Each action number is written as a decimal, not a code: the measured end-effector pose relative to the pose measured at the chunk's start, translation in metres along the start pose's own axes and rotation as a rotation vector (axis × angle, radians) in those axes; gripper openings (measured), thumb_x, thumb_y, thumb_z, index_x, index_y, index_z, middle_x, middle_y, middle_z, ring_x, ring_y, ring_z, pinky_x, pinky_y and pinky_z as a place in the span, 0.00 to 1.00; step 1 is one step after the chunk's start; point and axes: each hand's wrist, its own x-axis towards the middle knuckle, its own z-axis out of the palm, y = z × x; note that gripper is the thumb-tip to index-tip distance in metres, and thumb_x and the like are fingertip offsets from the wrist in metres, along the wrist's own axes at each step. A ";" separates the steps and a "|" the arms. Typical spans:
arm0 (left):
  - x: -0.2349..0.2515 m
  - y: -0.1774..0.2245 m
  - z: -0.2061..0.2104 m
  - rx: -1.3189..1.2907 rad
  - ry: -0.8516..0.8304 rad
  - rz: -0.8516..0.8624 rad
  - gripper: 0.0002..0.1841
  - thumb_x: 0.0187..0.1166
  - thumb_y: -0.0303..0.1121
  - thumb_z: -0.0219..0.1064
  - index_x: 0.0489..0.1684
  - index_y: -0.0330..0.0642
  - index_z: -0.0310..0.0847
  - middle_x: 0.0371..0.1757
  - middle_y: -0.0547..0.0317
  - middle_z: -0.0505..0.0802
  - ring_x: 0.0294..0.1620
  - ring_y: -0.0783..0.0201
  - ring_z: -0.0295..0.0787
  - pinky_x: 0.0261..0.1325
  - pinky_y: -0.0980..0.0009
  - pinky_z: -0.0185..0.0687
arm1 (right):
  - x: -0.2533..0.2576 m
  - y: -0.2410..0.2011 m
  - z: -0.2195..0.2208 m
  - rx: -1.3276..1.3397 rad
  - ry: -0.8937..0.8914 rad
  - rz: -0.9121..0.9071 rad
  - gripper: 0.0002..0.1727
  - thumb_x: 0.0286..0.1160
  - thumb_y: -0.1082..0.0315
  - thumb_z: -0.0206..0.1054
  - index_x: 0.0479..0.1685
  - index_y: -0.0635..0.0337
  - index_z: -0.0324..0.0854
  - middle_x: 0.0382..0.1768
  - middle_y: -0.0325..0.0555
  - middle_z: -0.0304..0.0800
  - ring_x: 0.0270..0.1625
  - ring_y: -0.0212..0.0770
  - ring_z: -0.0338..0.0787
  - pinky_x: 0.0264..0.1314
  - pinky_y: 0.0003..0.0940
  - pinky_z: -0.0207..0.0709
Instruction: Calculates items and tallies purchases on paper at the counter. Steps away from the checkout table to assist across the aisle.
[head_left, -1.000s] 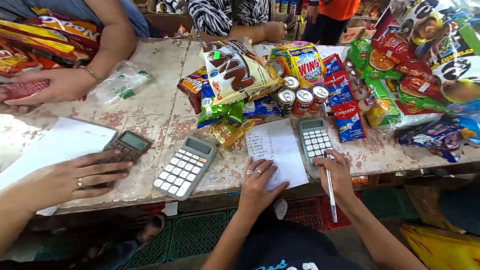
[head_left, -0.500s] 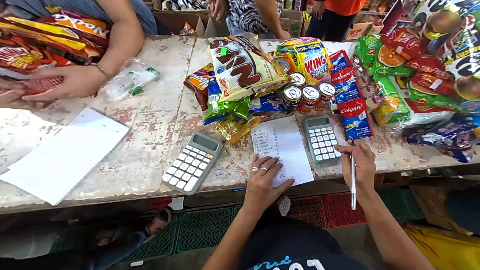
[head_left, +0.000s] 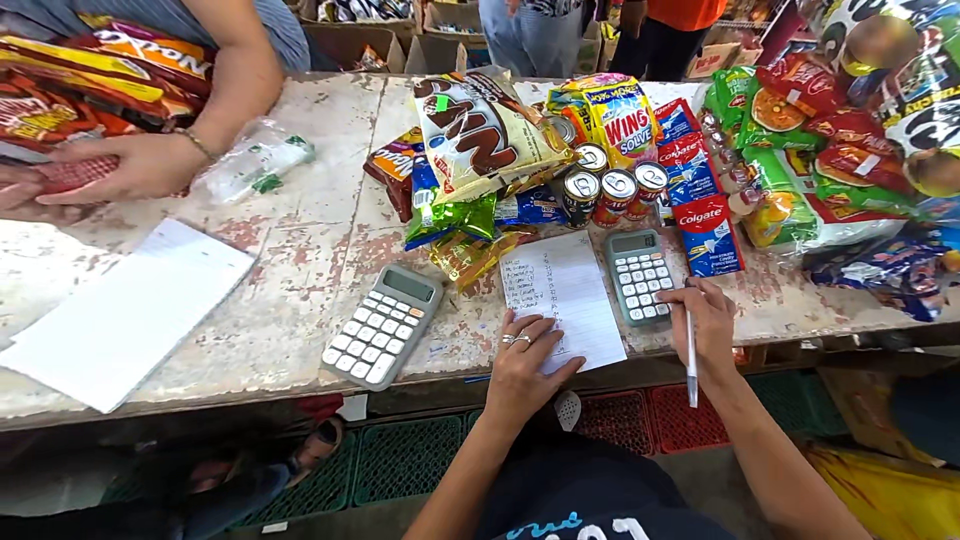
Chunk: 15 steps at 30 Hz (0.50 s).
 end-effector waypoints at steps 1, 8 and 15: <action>-0.001 0.000 -0.001 -0.006 -0.007 -0.003 0.24 0.69 0.58 0.76 0.49 0.49 0.95 0.62 0.57 0.95 0.70 0.50 0.88 0.83 0.39 0.66 | 0.000 -0.003 -0.005 0.015 0.020 -0.006 0.14 0.80 0.73 0.56 0.47 0.54 0.90 0.51 0.41 0.94 0.70 0.48 0.84 0.75 0.55 0.69; -0.005 0.002 -0.011 -0.077 -0.049 0.020 0.28 0.64 0.60 0.79 0.54 0.49 0.93 0.64 0.56 0.93 0.73 0.48 0.85 0.85 0.39 0.64 | -0.013 0.014 -0.012 -0.027 0.062 0.082 0.14 0.79 0.72 0.58 0.46 0.51 0.91 0.52 0.40 0.92 0.65 0.45 0.84 0.73 0.53 0.67; -0.005 0.000 -0.017 -0.094 -0.116 0.045 0.28 0.66 0.58 0.79 0.58 0.47 0.92 0.68 0.53 0.91 0.76 0.46 0.82 0.86 0.37 0.60 | 0.004 -0.027 -0.013 0.037 0.077 0.023 0.13 0.78 0.73 0.58 0.44 0.57 0.90 0.49 0.42 0.95 0.66 0.52 0.86 0.71 0.56 0.71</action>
